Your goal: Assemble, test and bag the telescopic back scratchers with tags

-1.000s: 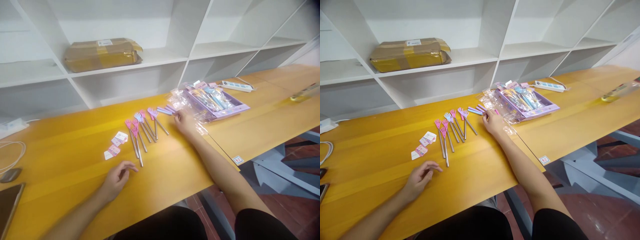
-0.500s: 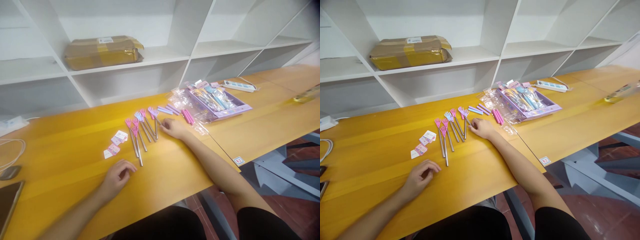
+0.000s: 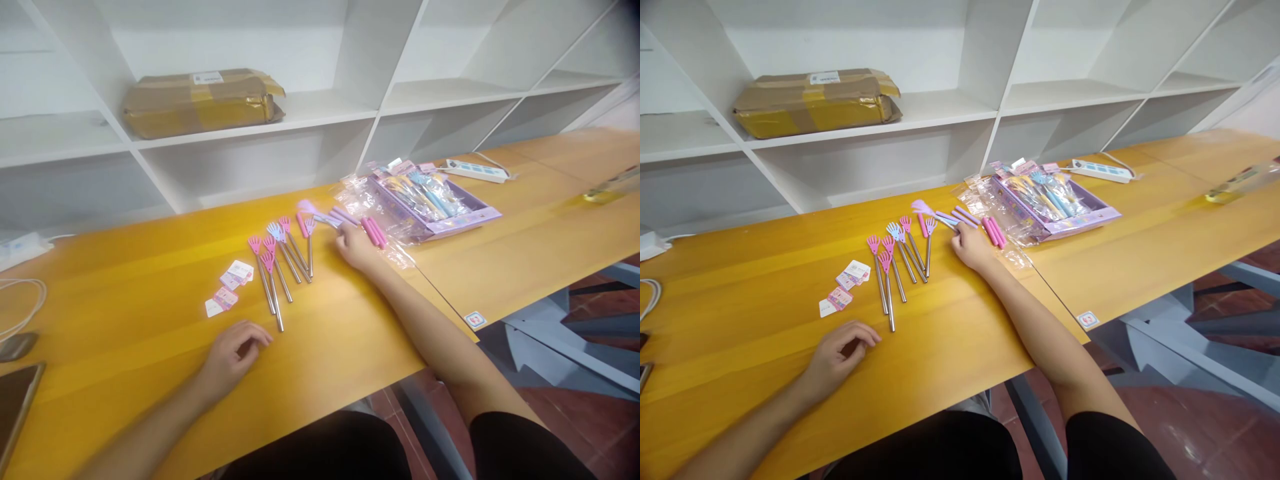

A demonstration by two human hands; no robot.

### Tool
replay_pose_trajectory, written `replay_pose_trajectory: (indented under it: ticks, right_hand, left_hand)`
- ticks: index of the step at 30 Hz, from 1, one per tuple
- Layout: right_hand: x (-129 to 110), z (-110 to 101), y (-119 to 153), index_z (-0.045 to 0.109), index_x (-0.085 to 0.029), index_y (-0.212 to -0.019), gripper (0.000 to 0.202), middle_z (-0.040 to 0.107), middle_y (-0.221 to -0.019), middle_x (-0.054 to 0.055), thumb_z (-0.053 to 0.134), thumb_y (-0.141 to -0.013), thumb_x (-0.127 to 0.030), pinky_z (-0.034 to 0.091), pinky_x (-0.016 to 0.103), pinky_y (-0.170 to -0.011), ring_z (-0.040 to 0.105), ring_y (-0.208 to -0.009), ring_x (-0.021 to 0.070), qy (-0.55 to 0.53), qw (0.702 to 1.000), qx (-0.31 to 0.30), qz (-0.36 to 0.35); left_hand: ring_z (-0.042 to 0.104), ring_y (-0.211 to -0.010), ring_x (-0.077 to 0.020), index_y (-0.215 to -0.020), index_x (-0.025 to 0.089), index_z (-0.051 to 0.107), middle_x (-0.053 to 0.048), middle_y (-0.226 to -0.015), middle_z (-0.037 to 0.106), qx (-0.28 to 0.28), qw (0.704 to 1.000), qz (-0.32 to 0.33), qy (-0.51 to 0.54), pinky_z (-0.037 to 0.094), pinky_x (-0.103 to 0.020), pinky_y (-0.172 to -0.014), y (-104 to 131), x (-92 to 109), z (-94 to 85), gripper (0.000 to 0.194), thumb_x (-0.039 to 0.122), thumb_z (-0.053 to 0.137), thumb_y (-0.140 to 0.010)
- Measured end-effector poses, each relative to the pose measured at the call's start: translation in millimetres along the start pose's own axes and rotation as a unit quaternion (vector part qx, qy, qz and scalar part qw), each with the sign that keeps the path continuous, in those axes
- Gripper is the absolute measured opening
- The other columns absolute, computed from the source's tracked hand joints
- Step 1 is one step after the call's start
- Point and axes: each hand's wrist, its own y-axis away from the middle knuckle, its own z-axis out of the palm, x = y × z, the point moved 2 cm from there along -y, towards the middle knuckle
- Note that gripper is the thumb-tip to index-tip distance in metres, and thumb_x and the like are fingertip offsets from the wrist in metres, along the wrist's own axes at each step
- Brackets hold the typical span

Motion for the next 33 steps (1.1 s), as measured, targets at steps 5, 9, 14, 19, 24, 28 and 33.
replay_pose_trajectory:
  ticks: [5, 9, 14, 19, 24, 28, 33]
  right_hand:
    - [27, -5, -13, 0.061, -0.018, -0.13, 0.037, 0.076, -0.108, 0.017, 0.058, -0.097, -0.035, 0.05, 0.04, -0.088, 0.068, -0.105, 0.0358, 0.066, 0.99, 0.058, 0.106]
    - [42, 0, -20, 0.064, -0.018, -0.131, 0.039, 0.077, -0.113, 0.02, 0.052, -0.104, -0.043, 0.051, 0.044, -0.097, 0.068, -0.121, 0.0378, 0.104, 0.981, 0.059, 0.15]
    - [46, 6, -23, 0.069, -0.015, -0.125, 0.038, 0.077, -0.119, 0.023, 0.054, -0.103, -0.042, 0.053, 0.043, -0.098, 0.066, -0.13, 0.0379, 0.117, 0.979, 0.047, 0.158]
    - [45, 2, -22, 0.074, -0.013, -0.114, 0.034, 0.076, -0.117, 0.025, 0.057, -0.099, -0.039, 0.052, 0.041, -0.096, 0.068, -0.126, 0.0373, 0.106, 0.979, 0.048, 0.168]
    - [38, -20, -19, 0.075, -0.015, -0.101, 0.034, 0.076, -0.1, 0.019, 0.058, -0.096, -0.045, 0.05, 0.039, -0.082, 0.07, -0.095, 0.0326, 0.004, 0.981, 0.081, 0.175]
    - [1, -27, 0, 0.073, -0.016, -0.094, 0.041, 0.062, -0.068, 0.007, 0.05, -0.099, -0.05, 0.043, 0.034, -0.063, 0.057, -0.068, 0.0233, -0.116, 0.977, 0.068, 0.164]
    - [-92, 9, 67, 0.075, -0.017, -0.097, 0.053, 0.053, -0.062, -0.001, 0.058, -0.095, -0.067, 0.038, 0.028, -0.052, 0.043, -0.053, 0.0136, -0.293, 0.948, -0.105, 0.061]
  left_hand:
    - [0.073, -0.096, -0.0239, -0.096, 0.025, 0.074, -0.007, -0.103, 0.079, -0.009, 1.0, 0.002, -0.009, 0.054, -0.035, -0.086, 0, 0, 0.0, 0.021, 0.015, 0.056, -0.1]
    - [0.073, -0.094, -0.0232, -0.098, 0.025, 0.074, -0.007, -0.102, 0.078, -0.009, 1.0, 0.006, -0.018, 0.054, -0.035, -0.086, 1, 0, -0.3, 0.024, 0.013, 0.053, -0.1]
    - [0.073, -0.094, -0.0233, -0.098, 0.025, 0.074, -0.006, -0.101, 0.078, -0.007, 1.0, 0.016, -0.015, 0.054, -0.035, -0.085, 2, 0, -0.6, 0.024, 0.012, 0.053, -0.1]
    - [0.072, -0.095, -0.0229, -0.098, 0.025, 0.073, -0.006, -0.1, 0.078, -0.007, 1.0, 0.02, -0.015, 0.054, -0.035, -0.086, 2, -1, -0.7, 0.024, 0.012, 0.053, -0.1]
    - [0.071, -0.097, -0.0226, -0.098, 0.024, 0.073, -0.006, -0.102, 0.077, -0.009, 1.0, 0.014, -0.01, 0.053, -0.035, -0.089, 3, 0, 0.6, 0.024, 0.011, 0.052, -0.1]
    - [0.069, -0.093, -0.0215, -0.106, 0.023, 0.073, -0.007, -0.104, 0.075, 0.006, 0.998, -0.047, 0.051, 0.051, -0.034, -0.087, 5, 0, 2.2, 0.019, 0.021, 0.054, -0.104]
    - [0.058, -0.079, -0.0174, -0.132, 0.022, 0.06, -0.002, -0.09, 0.066, 0.057, 0.978, -0.077, 0.186, 0.047, -0.03, -0.076, 3, -6, -1.6, 0.034, 0.045, 0.06, -0.106]
